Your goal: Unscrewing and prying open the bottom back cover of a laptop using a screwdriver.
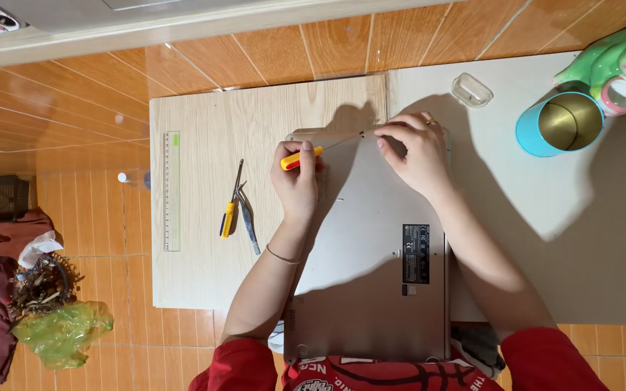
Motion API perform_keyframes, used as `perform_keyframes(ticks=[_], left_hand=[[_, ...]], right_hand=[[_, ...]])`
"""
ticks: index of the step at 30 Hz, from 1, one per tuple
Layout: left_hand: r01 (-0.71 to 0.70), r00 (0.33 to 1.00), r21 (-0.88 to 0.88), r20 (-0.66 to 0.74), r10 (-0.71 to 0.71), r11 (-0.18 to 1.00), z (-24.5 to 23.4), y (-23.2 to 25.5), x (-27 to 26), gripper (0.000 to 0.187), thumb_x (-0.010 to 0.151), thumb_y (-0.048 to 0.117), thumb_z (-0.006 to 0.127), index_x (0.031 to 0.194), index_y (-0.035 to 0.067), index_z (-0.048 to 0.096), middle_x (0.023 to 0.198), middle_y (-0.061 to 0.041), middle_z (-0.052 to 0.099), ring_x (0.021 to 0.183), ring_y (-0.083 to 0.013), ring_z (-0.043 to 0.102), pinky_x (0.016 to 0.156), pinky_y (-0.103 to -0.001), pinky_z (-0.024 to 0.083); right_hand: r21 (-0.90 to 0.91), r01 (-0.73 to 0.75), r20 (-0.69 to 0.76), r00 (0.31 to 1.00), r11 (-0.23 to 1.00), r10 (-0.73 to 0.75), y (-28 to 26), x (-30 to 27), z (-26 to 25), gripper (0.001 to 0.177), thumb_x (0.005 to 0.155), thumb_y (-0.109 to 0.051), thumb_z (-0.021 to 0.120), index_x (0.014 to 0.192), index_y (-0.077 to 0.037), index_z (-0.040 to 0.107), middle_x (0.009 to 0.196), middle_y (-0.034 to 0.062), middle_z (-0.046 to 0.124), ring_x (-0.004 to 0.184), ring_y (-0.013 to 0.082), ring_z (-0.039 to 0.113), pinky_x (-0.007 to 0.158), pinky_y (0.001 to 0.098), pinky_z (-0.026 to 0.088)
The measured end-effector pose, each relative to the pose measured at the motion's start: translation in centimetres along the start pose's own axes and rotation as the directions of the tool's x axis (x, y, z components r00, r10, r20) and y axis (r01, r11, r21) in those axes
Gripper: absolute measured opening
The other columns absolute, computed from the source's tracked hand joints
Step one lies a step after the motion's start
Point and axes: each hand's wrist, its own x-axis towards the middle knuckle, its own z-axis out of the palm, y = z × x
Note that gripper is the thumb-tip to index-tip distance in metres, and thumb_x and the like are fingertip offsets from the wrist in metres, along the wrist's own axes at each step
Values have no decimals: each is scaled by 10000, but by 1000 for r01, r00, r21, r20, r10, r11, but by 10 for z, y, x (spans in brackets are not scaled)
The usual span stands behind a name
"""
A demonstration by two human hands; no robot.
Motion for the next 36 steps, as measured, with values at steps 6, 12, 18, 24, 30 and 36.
perform_keyframes(ticks=[6,12,18,24,30,36], left_hand=[[-2,1000,57,25,1,998,-1,-1,-1,165,1065,161,617,989,18,585,830,-64,666,710,-108,653,674,-244,553],[-10,999,58,37,8,998,-1,-3,0,166,1065,168,616,989,24,580,855,-56,668,717,-100,651,677,-243,558],[3,999,58,34,-5,998,0,-3,0,175,1062,170,621,974,28,571,822,-54,663,704,-96,642,659,-242,547],[26,999,60,24,-27,998,1,-2,1,176,1058,166,619,955,33,566,811,-50,653,681,-94,641,637,-242,549],[49,999,51,-2,-49,997,2,0,2,185,1059,171,623,951,28,573,790,-51,646,658,-95,631,617,-241,541],[32,999,91,-4,-32,995,2,4,2,200,1054,190,624,938,38,566,787,-47,652,655,-95,631,606,-242,536]], right_hand=[[12,-18,21,1000,1000,18,1,0,0,84,923,-170,786,1004,-150,781,1059,-8,715,1053,266,634,886,447,494],[1,-3,12,1000,1000,3,1,0,0,79,927,-168,793,1001,-147,781,1055,-9,715,1046,269,632,896,449,493],[8,-15,16,1000,1000,15,2,0,1,80,926,-173,798,1000,-148,782,1046,-4,716,1033,270,636,893,438,491],[6,-18,34,999,1000,18,7,-2,4,99,944,-183,784,1040,-164,772,1068,-7,711,1058,263,626,944,443,483],[-161,80,213,976,984,-44,-3,-3,1,544,905,-63,681,1411,-263,688,1251,-2,620,1172,241,543,1004,473,393],[-199,114,234,970,973,-66,2,-6,5,542,861,-34,684,1324,-312,727,1277,-12,614,1177,235,540,1019,463,384]])
